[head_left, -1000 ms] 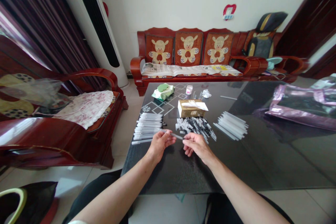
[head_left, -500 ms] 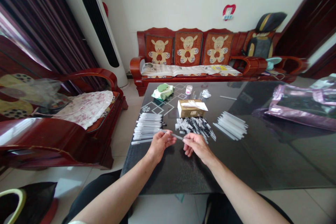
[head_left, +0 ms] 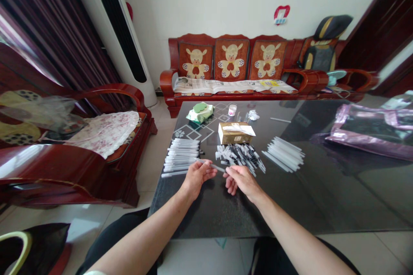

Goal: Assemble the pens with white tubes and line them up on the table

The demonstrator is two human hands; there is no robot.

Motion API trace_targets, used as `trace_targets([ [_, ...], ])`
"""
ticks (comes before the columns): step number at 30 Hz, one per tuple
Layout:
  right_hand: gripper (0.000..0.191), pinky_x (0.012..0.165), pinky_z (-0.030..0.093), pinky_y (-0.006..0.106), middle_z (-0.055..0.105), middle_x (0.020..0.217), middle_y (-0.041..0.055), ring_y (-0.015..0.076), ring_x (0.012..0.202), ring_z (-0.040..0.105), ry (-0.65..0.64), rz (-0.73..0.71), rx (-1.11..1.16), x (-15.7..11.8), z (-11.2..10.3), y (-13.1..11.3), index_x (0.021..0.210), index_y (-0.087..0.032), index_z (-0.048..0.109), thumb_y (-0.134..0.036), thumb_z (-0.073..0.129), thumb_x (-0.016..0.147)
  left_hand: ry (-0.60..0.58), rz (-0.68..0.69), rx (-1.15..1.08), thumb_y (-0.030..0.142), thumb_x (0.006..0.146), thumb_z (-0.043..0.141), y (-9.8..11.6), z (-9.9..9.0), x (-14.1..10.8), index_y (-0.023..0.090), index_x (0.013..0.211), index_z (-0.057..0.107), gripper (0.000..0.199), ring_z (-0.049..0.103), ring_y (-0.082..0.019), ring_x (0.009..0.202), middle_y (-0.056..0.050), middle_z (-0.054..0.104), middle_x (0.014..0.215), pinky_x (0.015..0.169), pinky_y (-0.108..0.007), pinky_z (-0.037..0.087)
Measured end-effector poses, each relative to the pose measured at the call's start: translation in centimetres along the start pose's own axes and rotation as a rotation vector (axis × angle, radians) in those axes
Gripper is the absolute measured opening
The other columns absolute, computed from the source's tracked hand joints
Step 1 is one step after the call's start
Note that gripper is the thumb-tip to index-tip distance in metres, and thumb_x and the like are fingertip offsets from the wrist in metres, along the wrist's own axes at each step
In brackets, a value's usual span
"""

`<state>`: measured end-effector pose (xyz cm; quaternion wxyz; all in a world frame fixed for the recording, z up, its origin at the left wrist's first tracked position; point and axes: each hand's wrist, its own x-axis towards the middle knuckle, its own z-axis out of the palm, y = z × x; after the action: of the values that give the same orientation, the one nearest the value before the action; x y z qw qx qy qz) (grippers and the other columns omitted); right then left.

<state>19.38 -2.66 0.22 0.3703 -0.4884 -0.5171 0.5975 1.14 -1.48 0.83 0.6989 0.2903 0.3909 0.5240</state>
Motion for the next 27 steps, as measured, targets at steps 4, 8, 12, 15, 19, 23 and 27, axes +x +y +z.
trace_targets([
  [4,0.044,0.035,0.045,0.020,0.063,0.055,0.0032,0.0135,0.040,0.059,0.017,-0.010,0.011,0.0,0.0,0.0,0.086,-0.013,0.058,-0.055,0.049,0.081,-0.003,0.006,0.001,0.026,0.074,0.070,-0.1,-0.1,0.1,0.010,0.087,0.061,0.023,0.067,-0.016,0.069,-0.009,0.069,0.076,0.068,-0.026,0.055],
  [8,0.039,0.035,0.045,0.020,0.063,0.054,0.0018,0.0133,0.041,0.059,-0.008,-0.032,-0.007,0.0,0.0,-0.1,0.082,-0.013,0.058,-0.052,0.054,0.078,-0.005,0.002,0.004,0.026,0.074,0.069,-0.1,-0.1,0.1,0.010,0.087,0.061,0.022,0.067,-0.016,0.069,-0.009,0.069,0.075,0.067,-0.026,0.055],
  [12,0.048,0.032,0.043,0.021,0.062,0.051,0.0033,0.0139,0.038,0.058,0.009,0.031,0.024,0.0,0.1,-0.1,0.080,-0.012,0.057,-0.058,0.042,0.084,0.000,0.002,0.007,0.025,0.075,0.068,-0.1,-0.1,0.1,0.010,0.088,0.060,0.021,0.067,-0.016,0.069,-0.009,0.068,0.076,0.067,-0.026,0.055],
  [15,0.049,0.033,0.043,0.021,0.062,0.052,0.0036,0.0142,0.039,0.059,0.019,0.042,0.033,0.1,0.1,-0.1,0.084,-0.012,0.058,-0.058,0.041,0.084,-0.001,0.007,0.005,0.026,0.076,0.068,-0.1,-0.1,0.0,0.010,0.088,0.060,0.022,0.067,-0.016,0.070,-0.009,0.068,0.077,0.068,-0.027,0.054],
  [19,0.042,0.033,0.043,0.020,0.062,0.052,0.0018,0.0133,0.038,0.058,-0.012,0.022,0.005,0.0,0.3,-0.1,0.083,-0.013,0.058,-0.054,0.050,0.082,-0.010,0.015,-0.002,0.028,0.074,0.069,-0.2,-0.2,0.0,0.011,0.086,0.060,0.023,0.067,-0.016,0.070,-0.008,0.067,0.075,0.068,-0.027,0.054],
  [23,0.041,0.033,0.043,0.020,0.062,0.053,0.0016,0.0134,0.039,0.058,-0.019,0.021,0.018,0.0,0.5,-0.1,0.083,-0.013,0.058,-0.053,0.051,0.081,-0.054,0.003,0.035,0.033,0.075,0.068,-0.5,-0.1,0.1,0.010,0.088,0.060,0.027,0.066,-0.016,0.070,-0.009,0.067,0.075,0.070,-0.028,0.053],
  [27,0.039,0.029,0.041,0.019,0.061,0.051,0.0008,0.0125,0.036,0.056,0.146,-0.027,0.025,0.3,-0.8,-0.8,0.081,-0.012,0.060,-0.051,0.057,0.077,-0.115,0.052,0.295,0.032,0.076,0.065,-0.8,-0.3,0.6,0.011,0.099,0.059,0.031,0.065,-0.017,0.073,-0.010,0.067,0.086,0.072,-0.031,0.052],
])
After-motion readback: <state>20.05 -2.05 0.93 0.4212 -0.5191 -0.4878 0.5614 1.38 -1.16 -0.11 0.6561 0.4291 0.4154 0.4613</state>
